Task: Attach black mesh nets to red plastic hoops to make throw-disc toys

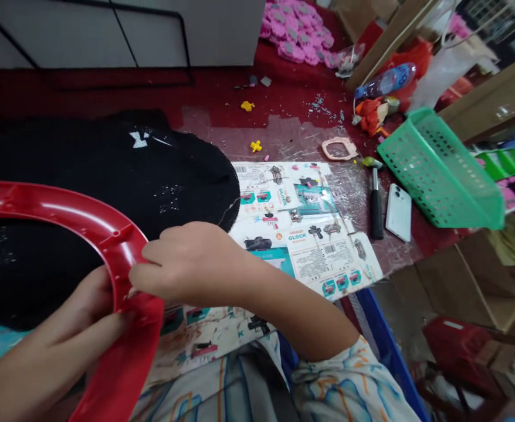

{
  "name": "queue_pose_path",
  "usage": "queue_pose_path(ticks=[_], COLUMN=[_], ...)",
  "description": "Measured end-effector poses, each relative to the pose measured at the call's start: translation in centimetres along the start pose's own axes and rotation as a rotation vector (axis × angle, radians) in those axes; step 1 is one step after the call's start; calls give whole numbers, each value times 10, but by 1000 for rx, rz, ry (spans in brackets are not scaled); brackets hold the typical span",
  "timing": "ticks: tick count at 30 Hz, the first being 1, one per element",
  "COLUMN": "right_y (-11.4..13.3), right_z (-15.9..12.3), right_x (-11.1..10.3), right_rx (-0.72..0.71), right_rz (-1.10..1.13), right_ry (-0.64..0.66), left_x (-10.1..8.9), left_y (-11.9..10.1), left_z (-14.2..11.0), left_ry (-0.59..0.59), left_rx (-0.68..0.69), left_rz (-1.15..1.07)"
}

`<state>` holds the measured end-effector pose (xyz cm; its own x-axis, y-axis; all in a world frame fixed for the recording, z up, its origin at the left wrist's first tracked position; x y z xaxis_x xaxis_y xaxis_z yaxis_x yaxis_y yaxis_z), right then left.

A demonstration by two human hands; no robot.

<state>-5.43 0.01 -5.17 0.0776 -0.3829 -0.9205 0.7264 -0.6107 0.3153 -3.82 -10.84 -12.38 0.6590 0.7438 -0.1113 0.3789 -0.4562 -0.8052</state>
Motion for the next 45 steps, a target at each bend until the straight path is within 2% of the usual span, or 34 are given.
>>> queue_pose_path(ticks=[4,11,18,24,28,31,33,35,37,39,42,45], right_y=[4,0,-7,-17,-17,-16,-15,-14,-12,-11,-8,-4], right_z=[0,2,7,10,9,8,7,6,6,5,5,5], right_x=[-3,-12,-5,6,6,5,5,4,2,-3,-6,-8], right_rx=[-52,20,76,191,219,222,223,211,188,171,157,135], right_rz=[93,207,340,505,524,482,410,332,257,168,65,87], right_ry=[54,22,50,164,184,168,153,135,93,41,20,4], left_x=[5,11,16,18,20,25,25,21,15,12,9,8], left_y=[0,-5,-6,-7,-9,-10,-9,-7,-6,-7,-9,-7], left_z=[-2,-3,-4,-5,-7,-8,-5,0,2,2,-1,-2], left_ry=[94,268,327,325,358,417,385,270,149,95,114,190], left_rx=[10,34,9,-15,-37,-92,-130,-162,-181,-186,-169,-146], left_rz=[146,206,235,255,169,-81,-262,-338,-317,-259,-93,97])
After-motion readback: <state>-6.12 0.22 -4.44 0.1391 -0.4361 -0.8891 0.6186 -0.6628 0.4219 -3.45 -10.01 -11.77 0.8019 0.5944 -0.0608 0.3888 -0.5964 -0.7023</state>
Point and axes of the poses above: each hand's wrist, its own z-axis towards the middle knuckle, its own x-axis out of the palm, y = z × x, the point moved 7 cm from there along z, towards the middle knuckle, and after that the axes turned 12 degrees about z, right-handed, at the moved point
